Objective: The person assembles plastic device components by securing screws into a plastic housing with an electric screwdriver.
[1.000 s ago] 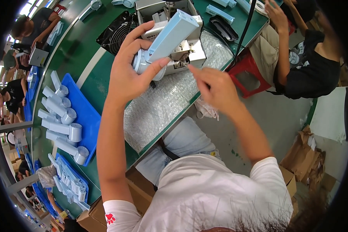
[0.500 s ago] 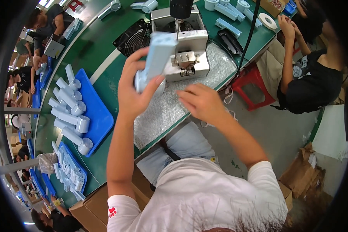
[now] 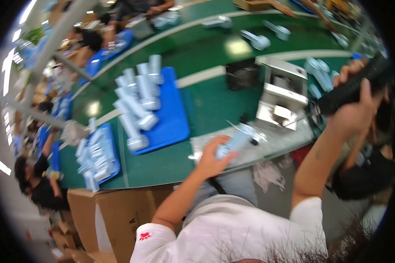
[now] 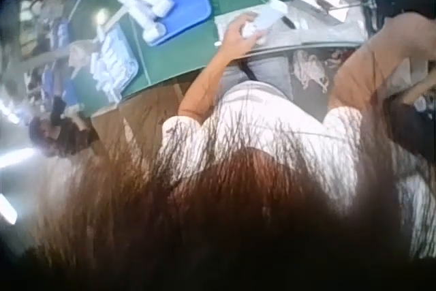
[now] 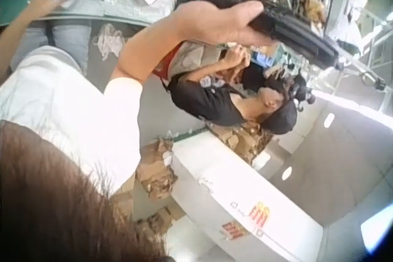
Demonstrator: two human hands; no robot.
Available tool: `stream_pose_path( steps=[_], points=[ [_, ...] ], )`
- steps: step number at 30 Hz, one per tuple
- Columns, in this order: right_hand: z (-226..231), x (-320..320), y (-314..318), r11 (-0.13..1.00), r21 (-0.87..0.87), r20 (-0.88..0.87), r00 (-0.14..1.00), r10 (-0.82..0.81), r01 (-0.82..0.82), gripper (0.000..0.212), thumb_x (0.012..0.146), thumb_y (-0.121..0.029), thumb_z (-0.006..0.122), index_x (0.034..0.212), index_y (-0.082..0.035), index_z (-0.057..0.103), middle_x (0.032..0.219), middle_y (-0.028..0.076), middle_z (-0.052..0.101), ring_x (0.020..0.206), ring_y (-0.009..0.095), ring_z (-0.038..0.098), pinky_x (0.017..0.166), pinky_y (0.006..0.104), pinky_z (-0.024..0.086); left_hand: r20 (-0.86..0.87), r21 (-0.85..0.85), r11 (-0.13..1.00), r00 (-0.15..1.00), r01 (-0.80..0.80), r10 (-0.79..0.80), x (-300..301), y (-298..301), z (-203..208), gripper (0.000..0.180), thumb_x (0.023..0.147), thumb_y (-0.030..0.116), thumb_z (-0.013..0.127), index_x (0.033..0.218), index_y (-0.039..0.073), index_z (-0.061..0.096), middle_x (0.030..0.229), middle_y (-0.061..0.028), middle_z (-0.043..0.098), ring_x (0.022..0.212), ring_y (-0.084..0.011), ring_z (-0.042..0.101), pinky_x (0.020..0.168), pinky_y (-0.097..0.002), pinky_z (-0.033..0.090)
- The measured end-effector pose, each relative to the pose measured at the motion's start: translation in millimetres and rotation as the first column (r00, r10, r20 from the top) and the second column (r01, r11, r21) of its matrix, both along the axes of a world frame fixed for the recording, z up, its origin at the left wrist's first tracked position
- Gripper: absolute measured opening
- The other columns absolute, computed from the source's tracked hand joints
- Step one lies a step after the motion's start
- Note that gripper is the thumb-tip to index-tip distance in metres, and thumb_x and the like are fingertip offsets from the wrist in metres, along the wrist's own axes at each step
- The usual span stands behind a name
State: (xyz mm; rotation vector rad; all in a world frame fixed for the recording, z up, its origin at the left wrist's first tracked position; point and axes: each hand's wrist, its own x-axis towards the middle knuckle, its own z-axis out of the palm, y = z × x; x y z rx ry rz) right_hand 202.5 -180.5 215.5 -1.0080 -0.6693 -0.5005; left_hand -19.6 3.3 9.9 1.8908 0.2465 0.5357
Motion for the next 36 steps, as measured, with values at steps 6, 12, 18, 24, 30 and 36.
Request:
stream_pose_path(
  steps=[6, 12, 18, 24, 30, 36],
  points=[
    [-15, -22, 7, 0.967, -0.218, -0.088, 0.990, 0.113, -0.130, 0.052, 0.100, -0.045, 0.036, 0.122, 0.002, 0.043, 0.093, 0.018, 0.061, 0.066, 0.022, 0.060, 0.065, 0.0340, 0.054, -0.123, -0.068, 0.989, 0.985, -0.131, 0.122, 8, 16, 13, 0.032, 0.077, 0.010, 0.075, 0.103, 0.001, 0.059, 0.098, -0.0104, 0.061, 0.089, -0.0182, 0.059, 0.079, -0.0289, 0.046],
    [-7, -16, 65, 0.995, -0.091, -0.005, 1.000, -0.030, 0.029, 0.046, 0.100, -0.028, 0.042, 0.134, 0.000, 0.032, 0.086, 0.009, 0.054, 0.056, 0.010, 0.052, 0.049, 0.0232, 0.046, -0.056, -0.055, 0.997, 0.997, -0.047, 0.044, 7, 18, -6, 0.030, 0.077, 0.009, 0.074, 0.100, -0.001, 0.057, 0.101, -0.0123, 0.060, 0.090, -0.0197, 0.058, 0.080, -0.0293, 0.046],
    [-16, -14, 78, 0.985, -0.146, 0.029, 0.996, -0.086, 0.090, 0.046, 0.099, -0.025, 0.038, 0.136, 0.003, 0.034, 0.091, 0.009, 0.054, 0.059, 0.011, 0.053, 0.050, 0.0233, 0.046, 0.025, -0.041, 0.998, 0.998, -0.052, 0.053, 7, 12, -5, 0.029, 0.076, 0.007, 0.074, 0.098, 0.000, 0.056, 0.104, -0.0140, 0.060, 0.091, -0.0230, 0.059, 0.080, -0.0303, 0.046],
    [-36, -3, 42, 0.895, -0.186, -0.153, 0.912, 0.381, -0.406, 0.070, 0.085, -0.067, 0.046, 0.102, 0.001, 0.051, 0.085, 0.014, 0.059, 0.058, 0.022, 0.057, 0.052, 0.0355, 0.049, 0.069, 0.014, 0.999, 0.997, -0.046, 0.045, 8, 9, 2, 0.030, 0.073, 0.006, 0.075, 0.098, -0.001, 0.058, 0.104, -0.0156, 0.060, 0.091, -0.0268, 0.060, 0.079, -0.0325, 0.047],
    [-24, -2, 54, 0.934, -0.304, 0.046, 0.982, -0.182, 0.188, 0.086, 0.081, -0.081, 0.038, 0.098, 0.002, 0.054, 0.084, 0.013, 0.060, 0.062, 0.022, 0.059, 0.055, 0.0348, 0.051, 0.143, 0.049, 0.998, 0.989, -0.040, 0.033, 12, 10, 1, 0.030, 0.072, 0.005, 0.075, 0.097, 0.000, 0.059, 0.105, -0.0155, 0.060, 0.091, -0.0277, 0.060, 0.080, -0.0337, 0.048],
    [-22, -4, 43, 0.930, -0.334, 0.007, 0.987, -0.159, 0.152, 0.089, 0.082, -0.081, 0.033, 0.099, 0.004, 0.052, 0.085, 0.013, 0.059, 0.063, 0.022, 0.058, 0.057, 0.0335, 0.048, 0.108, -0.015, 1.000, 0.994, -0.022, 0.023, 9, 14, -8, 0.031, 0.072, 0.005, 0.075, 0.097, 0.000, 0.058, 0.106, -0.0166, 0.060, 0.092, -0.0278, 0.060, 0.080, -0.0340, 0.047]
  ],
)
